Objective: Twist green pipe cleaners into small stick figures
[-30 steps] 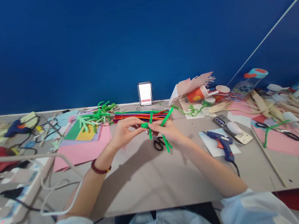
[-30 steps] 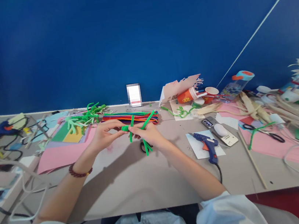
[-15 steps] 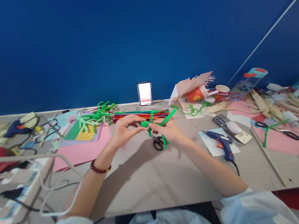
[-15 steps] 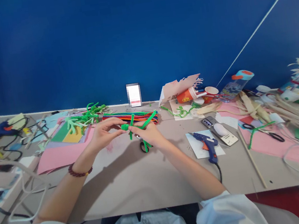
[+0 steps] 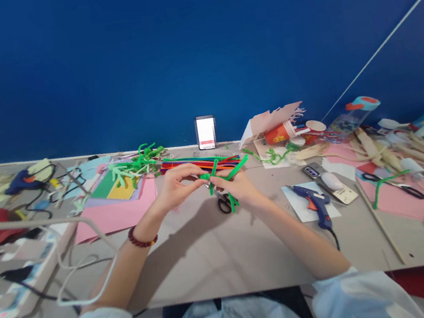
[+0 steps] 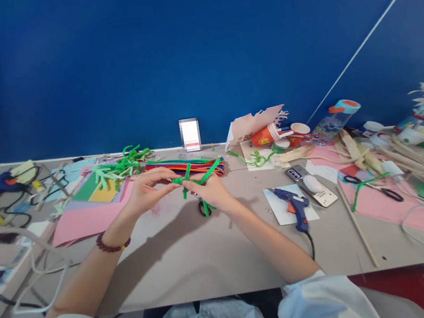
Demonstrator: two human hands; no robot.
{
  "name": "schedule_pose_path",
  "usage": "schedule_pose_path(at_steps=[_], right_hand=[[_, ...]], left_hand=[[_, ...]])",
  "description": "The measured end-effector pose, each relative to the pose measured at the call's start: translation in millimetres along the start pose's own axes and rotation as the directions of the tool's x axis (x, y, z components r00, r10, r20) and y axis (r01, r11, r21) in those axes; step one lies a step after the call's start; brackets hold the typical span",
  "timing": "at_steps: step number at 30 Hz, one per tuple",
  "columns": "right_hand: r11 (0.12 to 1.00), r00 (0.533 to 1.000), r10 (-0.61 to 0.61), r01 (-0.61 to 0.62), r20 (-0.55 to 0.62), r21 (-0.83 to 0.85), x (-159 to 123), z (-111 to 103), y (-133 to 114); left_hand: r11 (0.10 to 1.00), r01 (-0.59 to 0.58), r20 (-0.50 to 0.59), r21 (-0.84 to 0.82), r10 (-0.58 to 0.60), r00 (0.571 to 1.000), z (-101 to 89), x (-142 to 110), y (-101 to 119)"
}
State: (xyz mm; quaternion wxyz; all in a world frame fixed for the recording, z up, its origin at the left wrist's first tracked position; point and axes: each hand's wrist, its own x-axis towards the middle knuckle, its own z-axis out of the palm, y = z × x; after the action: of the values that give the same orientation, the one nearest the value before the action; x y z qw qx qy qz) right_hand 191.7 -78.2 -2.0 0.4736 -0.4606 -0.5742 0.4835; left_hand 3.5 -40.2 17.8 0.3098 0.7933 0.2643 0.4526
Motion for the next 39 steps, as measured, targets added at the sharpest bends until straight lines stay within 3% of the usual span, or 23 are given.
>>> schedule_pose_path(at_steps=[6, 9, 14, 17, 20, 23, 28, 34, 39], right_hand=[[0.999, 1.0, 0.019, -0.019, 0.009, 0.031, 0, 0, -4], [0.992, 0.999, 0.054, -0.055, 0.01, 0.114, -2, 1, -9], [0.975, 0.997, 0.075, -0.077, 0.017, 0.21, -1, 4, -6], [0.945, 0.987, 0.157, -0.156, 0.02, 0.288, 1, 5, 0], [0.933, 0.977, 0.209, -0.212, 0.042, 0.291, 2, 6, 1], [0.944, 0.982, 0.185, -0.189, 0.041, 0.27, 0, 7, -2], [0.923, 0.981, 0.182, -0.196, 0.071, 0.331, -1, 10, -1], [0.867, 0.975, 0.201, -0.222, 0.093, 0.446, 0, 14, 6], [0.871, 0.982, 0.188, -0.178, 0.022, 0.458, -2, 20, 9]], left_hand=[[0.999, 0.045, -0.048, -0.01, -0.045, 0.998, 1.4, 0, -5], [0.995, 0.073, -0.013, -0.063, -0.074, 0.997, 1.5, -1, -9], [0.998, 0.017, 0.039, -0.065, -0.015, 0.999, 0.6, 0, -8], [0.999, 0.007, 0.037, -0.035, -0.005, 0.999, -0.3, 1, -8], [0.997, 0.066, -0.008, -0.046, -0.066, 0.998, -0.7, 1, -12], [0.981, 0.139, -0.053, -0.138, -0.147, 0.988, 0.3, 1, -16], [0.955, 0.162, -0.128, -0.249, -0.198, 0.972, 2.3, 2, -18], [0.976, 0.159, -0.166, -0.146, -0.183, 0.969, 4.6, 0, -12], [0.985, 0.132, -0.314, 0.113, -0.09, 0.945, 12.2, -4, -1]])
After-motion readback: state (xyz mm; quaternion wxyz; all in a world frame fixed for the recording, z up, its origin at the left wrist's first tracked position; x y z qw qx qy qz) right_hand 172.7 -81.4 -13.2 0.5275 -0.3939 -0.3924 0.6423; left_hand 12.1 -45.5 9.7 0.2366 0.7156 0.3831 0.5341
